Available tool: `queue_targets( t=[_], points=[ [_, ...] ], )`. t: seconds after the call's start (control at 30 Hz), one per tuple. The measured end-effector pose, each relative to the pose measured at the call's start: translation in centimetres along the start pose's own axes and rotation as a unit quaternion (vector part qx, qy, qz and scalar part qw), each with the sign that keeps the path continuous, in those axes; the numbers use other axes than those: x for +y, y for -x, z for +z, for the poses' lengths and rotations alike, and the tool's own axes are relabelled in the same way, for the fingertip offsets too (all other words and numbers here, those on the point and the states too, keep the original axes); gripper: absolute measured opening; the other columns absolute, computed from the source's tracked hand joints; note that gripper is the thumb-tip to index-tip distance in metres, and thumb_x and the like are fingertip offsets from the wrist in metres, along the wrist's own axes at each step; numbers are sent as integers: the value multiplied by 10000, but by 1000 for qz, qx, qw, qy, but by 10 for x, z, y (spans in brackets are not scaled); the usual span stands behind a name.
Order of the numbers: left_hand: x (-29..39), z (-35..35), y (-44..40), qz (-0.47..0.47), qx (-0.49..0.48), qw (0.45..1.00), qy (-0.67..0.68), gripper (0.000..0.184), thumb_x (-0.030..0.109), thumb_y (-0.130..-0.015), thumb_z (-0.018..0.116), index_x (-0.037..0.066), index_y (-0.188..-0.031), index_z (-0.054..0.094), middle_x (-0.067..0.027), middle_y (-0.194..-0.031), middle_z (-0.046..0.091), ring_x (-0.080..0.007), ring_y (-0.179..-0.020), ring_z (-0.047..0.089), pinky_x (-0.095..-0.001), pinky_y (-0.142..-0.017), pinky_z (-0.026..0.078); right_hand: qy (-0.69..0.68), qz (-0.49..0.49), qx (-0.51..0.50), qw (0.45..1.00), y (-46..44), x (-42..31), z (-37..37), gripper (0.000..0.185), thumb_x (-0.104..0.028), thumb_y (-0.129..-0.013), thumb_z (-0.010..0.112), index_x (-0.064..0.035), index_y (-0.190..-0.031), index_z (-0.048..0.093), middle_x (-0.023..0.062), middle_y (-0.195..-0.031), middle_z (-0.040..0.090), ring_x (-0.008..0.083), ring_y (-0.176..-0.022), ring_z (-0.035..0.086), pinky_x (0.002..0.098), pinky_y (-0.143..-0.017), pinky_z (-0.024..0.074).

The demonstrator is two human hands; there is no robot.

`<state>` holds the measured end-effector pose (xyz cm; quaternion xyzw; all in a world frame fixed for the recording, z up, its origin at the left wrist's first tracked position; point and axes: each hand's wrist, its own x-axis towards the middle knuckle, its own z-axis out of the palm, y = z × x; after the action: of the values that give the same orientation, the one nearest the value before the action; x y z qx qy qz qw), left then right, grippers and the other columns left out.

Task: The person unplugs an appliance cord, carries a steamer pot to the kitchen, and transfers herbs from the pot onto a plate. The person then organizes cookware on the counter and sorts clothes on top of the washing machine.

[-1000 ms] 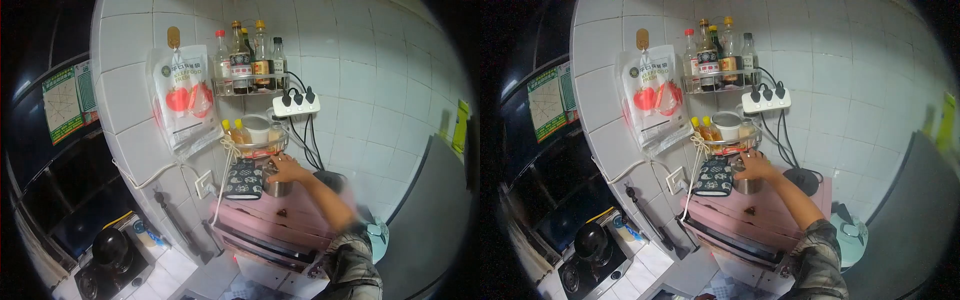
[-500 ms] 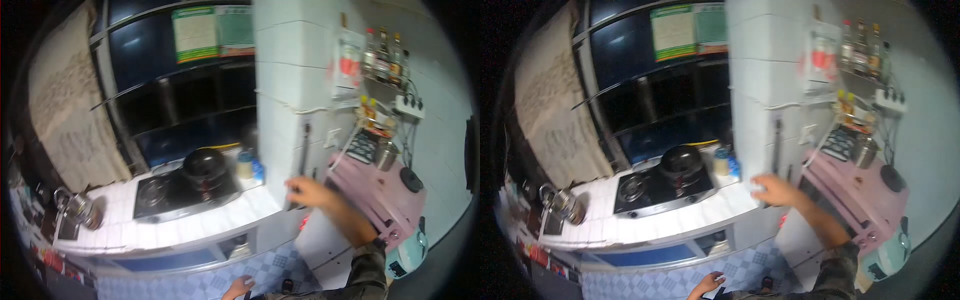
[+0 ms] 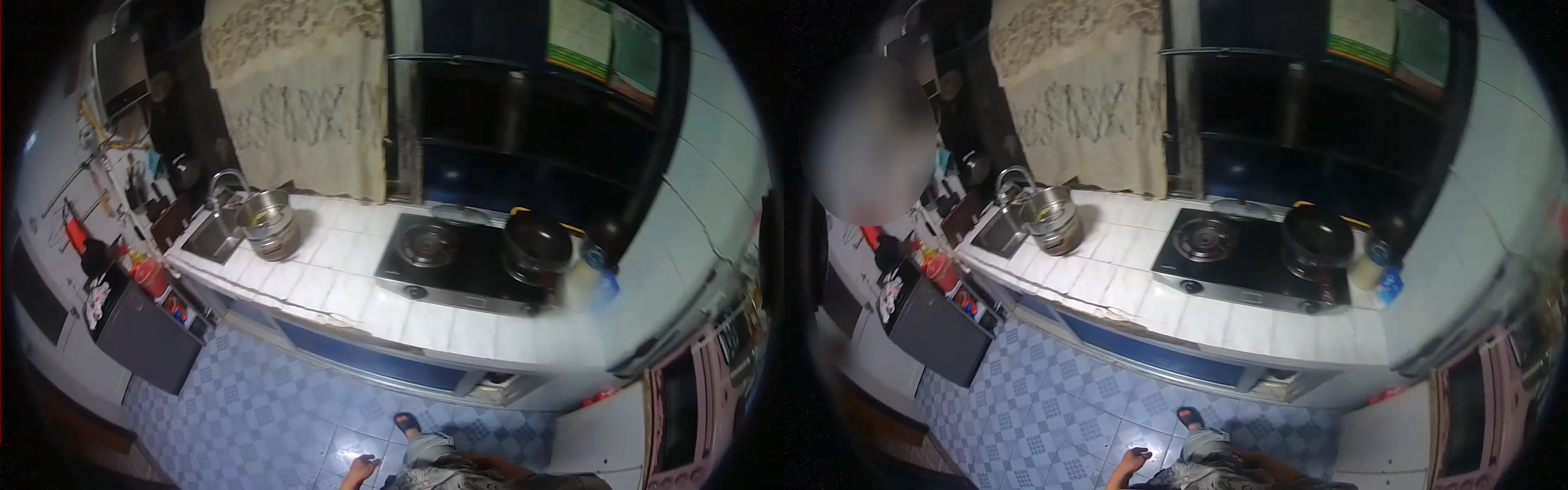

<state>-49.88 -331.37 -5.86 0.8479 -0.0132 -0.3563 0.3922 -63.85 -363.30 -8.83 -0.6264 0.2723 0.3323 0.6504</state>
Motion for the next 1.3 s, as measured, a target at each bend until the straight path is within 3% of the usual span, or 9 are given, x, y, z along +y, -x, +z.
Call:
queue_targets(
  t=[0.07, 0.23, 0.6, 0.83, 0.9, 1.0, 1.2, 1.23, 1.3],
  points=[
    [-34, 4, -21, -133, 0, 990, 50, 596, 436, -704, 653, -9, -1087, 552, -222, -1028, 583, -273, -995, 555, -334, -845, 427, 53, 20, -31, 998, -32, -26, -3, 649, -460, -775, 537, -58, -1263, 391, 143, -1233, 458, 273, -1050, 480, 432, -852, 397],
    [-91, -11, -74, -144, -40, 988, -50, 534, 417, -783, 550, 21, -1139, 516, -190, -1042, 579, -305, -966, 552, -357, -829, 427, 155, 45, -42, 986, -104, -114, -32, 627, -433, -776, 541, -53, -1254, 399, 146, -1229, 460, 269, -1059, 475, 423, -864, 390],
    [-12, -150, -212, 26, -108, 990, -91, 420, 325, -799, 559, 45, -1111, 539, -177, -1083, 560, -289, -984, 539, -358, -838, 419, 167, -112, -17, 979, -195, -274, 35, 579, -374, -780, 551, -42, -1235, 417, 155, -1220, 465, 260, -1078, 465, 404, -892, 375],
    [-6, -211, -309, 132, -351, 897, -234, 351, 266, -809, 565, 60, -1093, 554, -168, -1108, 548, -279, -995, 532, -359, -843, 413, 139, -69, 304, 940, -120, -183, 30, 549, -336, -782, 557, -36, -1222, 428, 160, -1215, 468, 254, -1091, 459, 392, -910, 366],
    [11, -209, -341, 157, -442, 852, -232, 332, 249, -811, 567, 65, -1088, 558, -166, -1116, 545, -276, -998, 529, -359, -845, 412, 243, -12, 428, 870, -76, -133, 8, 506, -212, -757, 579, -22, -1206, 442, 158, -1159, 506, 213, -1006, 509, 339, -852, 412],
    [66, -166, -365, 253, -444, 779, -363, 300, 234, -839, 529, 54, -1078, 552, -157, -1063, 559, -245, -950, 539, -335, -804, 424, -118, -76, 693, 707, 35, -108, 0, 442, -151, -681, 599, -18, -1094, 512, 151, -903, 590, 258, -821, 579, 344, -722, 459],
    [127, -13, -344, 729, -245, 552, -322, 261, 218, -865, 387, 13, -907, 543, -164, -764, 577, -297, -745, 570, -411, -579, 434, -122, -151, 915, 353, 259, -94, -77, 323, -90, -788, 503, -38, -1106, 479, 82, -711, 547, 157, -591, 514, 275, -575, 441],
    [154, 9, -326, 491, -407, 659, -399, 290, 246, -860, 400, 15, -956, 549, -175, -863, 591, -315, -795, 571, -415, -614, 453, -108, -180, 930, 301, 293, -77, -103, 354, -85, -771, 518, -42, -1118, 469, 73, -706, 533, 157, -603, 502, 274, -596, 440],
    [199, 43, -249, 376, -447, 758, -292, 336, 286, -847, 427, 25, -1019, 549, -180, -954, 594, -350, -865, 566, -420, -683, 463, -96, -223, 946, 216, 364, -48, -161, 436, -77, -729, 549, -54, -1152, 445, 71, -724, 511, 165, -662, 490, 282, -652, 434]
  ],
)
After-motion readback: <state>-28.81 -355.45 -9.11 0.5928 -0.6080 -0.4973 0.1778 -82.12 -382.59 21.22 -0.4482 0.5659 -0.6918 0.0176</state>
